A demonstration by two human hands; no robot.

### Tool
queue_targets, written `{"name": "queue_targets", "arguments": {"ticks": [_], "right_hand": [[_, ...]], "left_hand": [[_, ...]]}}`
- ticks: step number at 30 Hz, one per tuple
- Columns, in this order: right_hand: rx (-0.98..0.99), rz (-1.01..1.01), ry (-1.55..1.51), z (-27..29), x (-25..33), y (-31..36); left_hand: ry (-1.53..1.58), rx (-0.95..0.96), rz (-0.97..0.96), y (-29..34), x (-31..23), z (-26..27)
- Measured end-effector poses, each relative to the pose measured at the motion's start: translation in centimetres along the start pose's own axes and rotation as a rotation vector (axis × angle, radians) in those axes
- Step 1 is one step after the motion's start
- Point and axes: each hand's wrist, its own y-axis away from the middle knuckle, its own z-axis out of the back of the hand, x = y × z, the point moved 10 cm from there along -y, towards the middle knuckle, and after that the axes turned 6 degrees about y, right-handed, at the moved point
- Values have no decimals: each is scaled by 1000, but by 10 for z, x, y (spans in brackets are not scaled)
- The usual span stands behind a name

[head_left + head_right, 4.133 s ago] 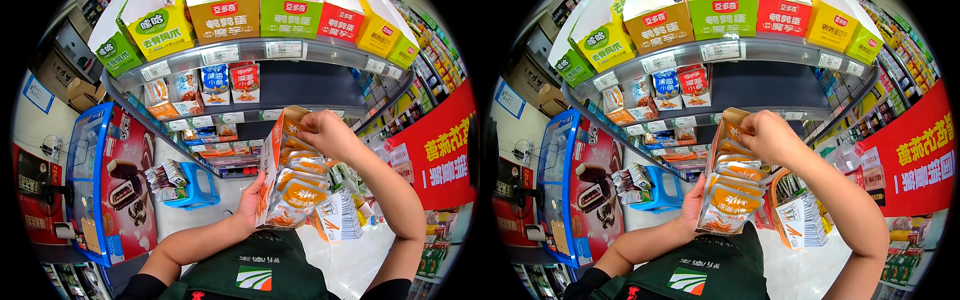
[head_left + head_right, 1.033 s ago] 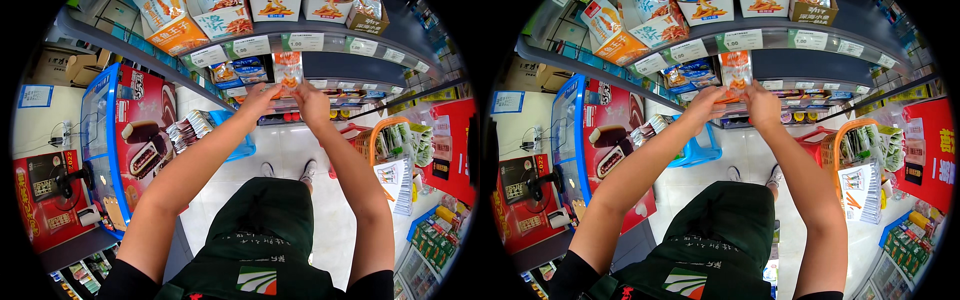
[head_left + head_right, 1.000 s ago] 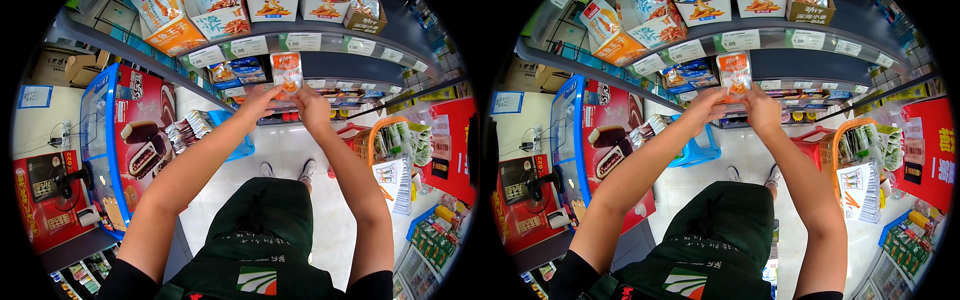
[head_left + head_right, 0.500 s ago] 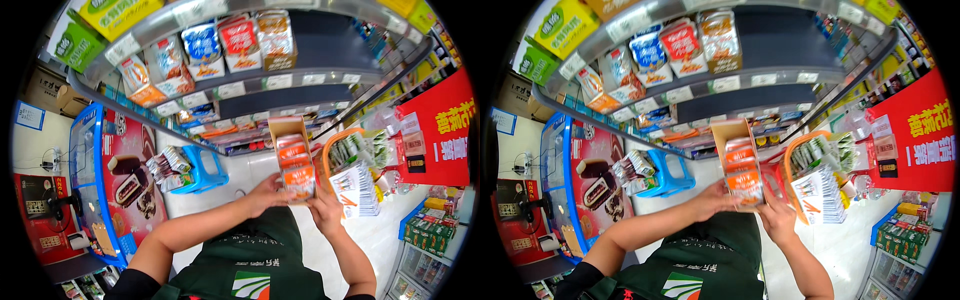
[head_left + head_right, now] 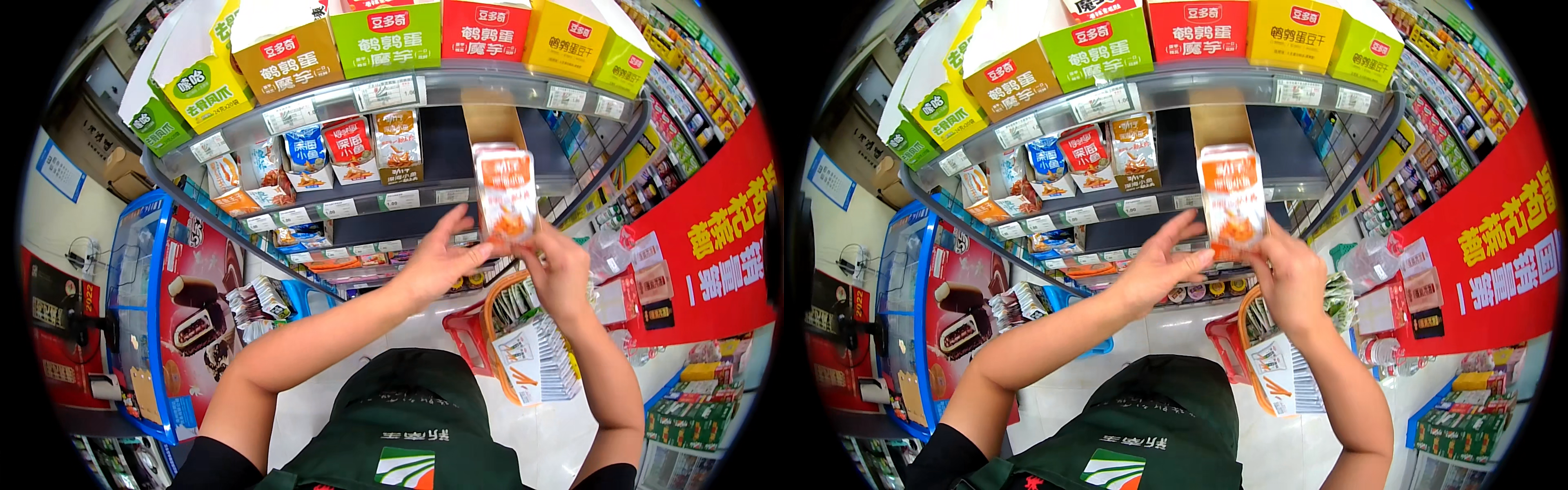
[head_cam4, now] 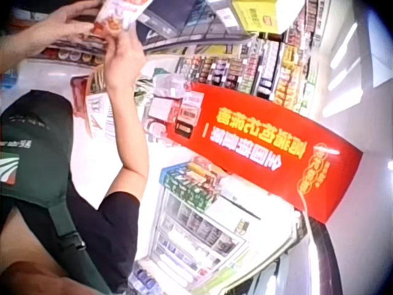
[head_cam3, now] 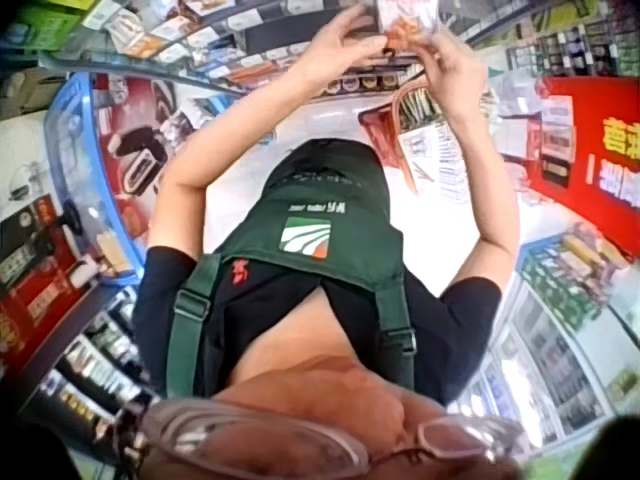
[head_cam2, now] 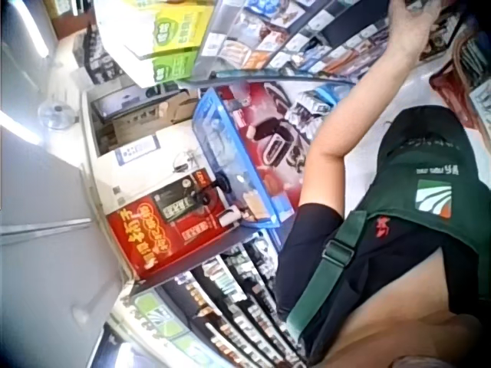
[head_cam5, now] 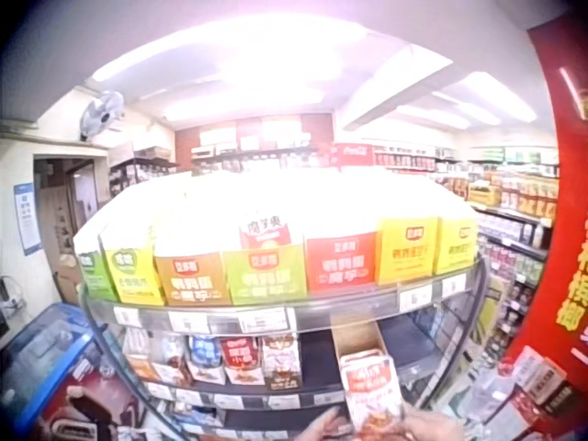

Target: The person organizes packaged snack items in a convenience store. They take stacks of items from a display shelf and place them into an orange basket, then transfer them to a blue stool. The person also opens boxes to remove individual packets and arranges them on the shelf.

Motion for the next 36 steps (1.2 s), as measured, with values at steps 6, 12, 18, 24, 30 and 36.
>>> {"name": "queue_targets", "arguments": {"ticks": [6,12,18,24,30,36], "right_hand": [[-9,6,21,-59,-35,-72],[44,-48,73,-114,-48,-93],[32,15,-134,-136,-36,-96],[-354,125,-22,-94,19,-76],[-46,227,-287,-174,121,-27],[277,137,-242,-304,171,6]], "left_hand": [[-149,-153,-139,-26,-28,22],[-180,-192,-114,-38,-18,34],[-139,-167,-139,-29,-7,48],[-71,-212,-109,9,23,96],[-74,-453,-91,64,81,198],[-59,-643,35,118,108,294]]}}
